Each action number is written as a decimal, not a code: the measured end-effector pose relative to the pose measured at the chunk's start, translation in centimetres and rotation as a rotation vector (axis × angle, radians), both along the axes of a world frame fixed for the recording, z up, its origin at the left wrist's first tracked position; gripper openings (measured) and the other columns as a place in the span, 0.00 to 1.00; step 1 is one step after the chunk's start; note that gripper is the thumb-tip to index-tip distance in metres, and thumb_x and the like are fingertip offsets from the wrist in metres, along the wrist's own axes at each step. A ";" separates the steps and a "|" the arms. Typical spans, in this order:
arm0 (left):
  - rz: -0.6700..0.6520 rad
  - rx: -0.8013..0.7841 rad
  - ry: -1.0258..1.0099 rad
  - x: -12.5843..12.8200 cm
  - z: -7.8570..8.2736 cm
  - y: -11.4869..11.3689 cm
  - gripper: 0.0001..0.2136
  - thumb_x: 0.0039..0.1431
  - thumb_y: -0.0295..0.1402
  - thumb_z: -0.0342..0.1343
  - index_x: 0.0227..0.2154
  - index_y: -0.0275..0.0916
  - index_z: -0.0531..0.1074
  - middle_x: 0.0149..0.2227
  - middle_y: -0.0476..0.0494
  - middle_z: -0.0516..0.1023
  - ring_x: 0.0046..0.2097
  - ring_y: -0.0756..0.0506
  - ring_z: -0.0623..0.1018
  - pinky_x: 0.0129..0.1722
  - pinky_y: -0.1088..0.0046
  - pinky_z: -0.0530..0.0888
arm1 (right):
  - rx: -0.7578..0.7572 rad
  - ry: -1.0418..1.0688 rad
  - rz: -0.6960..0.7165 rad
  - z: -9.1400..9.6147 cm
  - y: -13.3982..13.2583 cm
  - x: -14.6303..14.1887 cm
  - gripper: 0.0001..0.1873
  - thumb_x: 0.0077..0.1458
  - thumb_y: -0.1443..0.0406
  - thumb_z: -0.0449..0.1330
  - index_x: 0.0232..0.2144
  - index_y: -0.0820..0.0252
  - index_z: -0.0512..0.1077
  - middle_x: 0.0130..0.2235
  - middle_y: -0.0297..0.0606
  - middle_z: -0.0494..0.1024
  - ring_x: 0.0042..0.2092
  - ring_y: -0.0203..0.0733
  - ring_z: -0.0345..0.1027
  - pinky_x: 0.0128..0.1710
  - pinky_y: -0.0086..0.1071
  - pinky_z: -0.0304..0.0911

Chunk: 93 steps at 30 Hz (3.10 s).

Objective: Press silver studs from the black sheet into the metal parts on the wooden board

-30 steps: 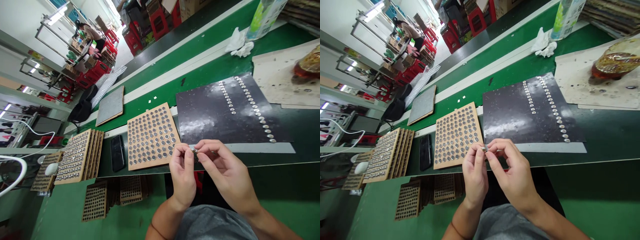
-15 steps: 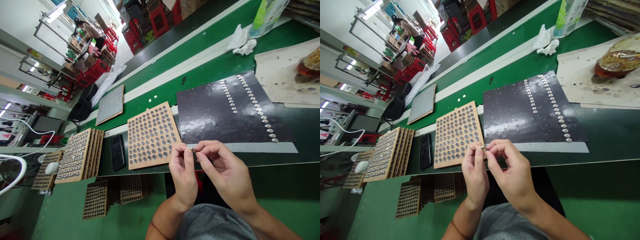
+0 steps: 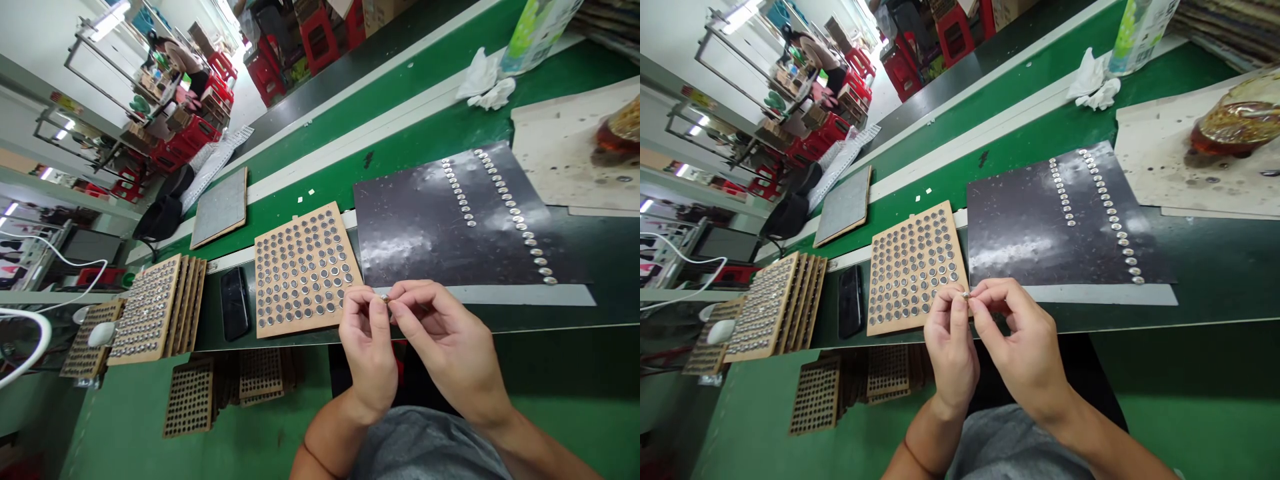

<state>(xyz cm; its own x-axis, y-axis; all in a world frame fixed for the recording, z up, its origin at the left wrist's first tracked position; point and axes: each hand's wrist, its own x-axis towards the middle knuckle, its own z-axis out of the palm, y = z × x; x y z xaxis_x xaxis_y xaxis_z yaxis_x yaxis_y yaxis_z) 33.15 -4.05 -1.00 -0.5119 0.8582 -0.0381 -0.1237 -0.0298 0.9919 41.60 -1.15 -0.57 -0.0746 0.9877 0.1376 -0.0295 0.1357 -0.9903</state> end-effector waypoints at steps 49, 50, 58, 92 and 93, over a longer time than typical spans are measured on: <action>-0.061 0.037 0.099 0.3 0.6 -0.2 0.14 0.66 0.44 0.56 0.31 0.40 0.68 0.32 0.50 0.67 0.31 0.52 0.69 0.33 0.76 0.71 | -0.150 0.292 0.061 -0.1 0.0 0.4 0.07 0.60 0.60 0.66 0.33 0.56 0.75 0.32 0.32 0.75 0.27 0.28 0.66 0.27 0.18 0.67; -0.055 0.026 0.108 0.3 0.6 -0.2 0.14 0.66 0.45 0.57 0.30 0.40 0.69 0.32 0.49 0.67 0.31 0.52 0.69 0.33 0.76 0.71 | -0.157 0.283 0.066 0.0 0.1 0.4 0.08 0.60 0.60 0.66 0.31 0.57 0.75 0.31 0.32 0.75 0.27 0.28 0.66 0.27 0.18 0.67; -0.175 0.013 -0.121 0.2 0.0 -0.2 0.13 0.67 0.43 0.56 0.32 0.40 0.67 0.31 0.51 0.67 0.28 0.54 0.68 0.28 0.78 0.69 | -0.522 0.582 0.233 0.1 1.0 0.8 0.18 0.50 0.54 0.72 0.25 0.61 0.72 0.24 0.33 0.71 0.24 0.30 0.63 0.22 0.23 0.63; 0.285 -0.604 1.028 -6.4 0.1 4.6 0.06 0.66 0.32 0.48 0.33 0.41 0.66 0.46 0.35 0.70 0.58 0.32 0.67 0.57 0.41 0.60 | 0.136 -0.917 -0.320 -5.7 9.7 10.2 0.05 0.56 0.62 0.64 0.30 0.56 0.73 0.60 0.48 0.69 0.64 0.70 0.51 0.58 0.68 0.46; 0.286 -0.586 1.018 -6.4 0.2 4.3 0.06 0.66 0.33 0.48 0.33 0.41 0.66 0.46 0.36 0.70 0.57 0.32 0.67 0.57 0.41 0.60 | 0.131 -0.920 -0.287 -5.8 10.2 10.2 0.05 0.56 0.62 0.64 0.30 0.56 0.73 0.59 0.48 0.69 0.64 0.70 0.51 0.58 0.67 0.44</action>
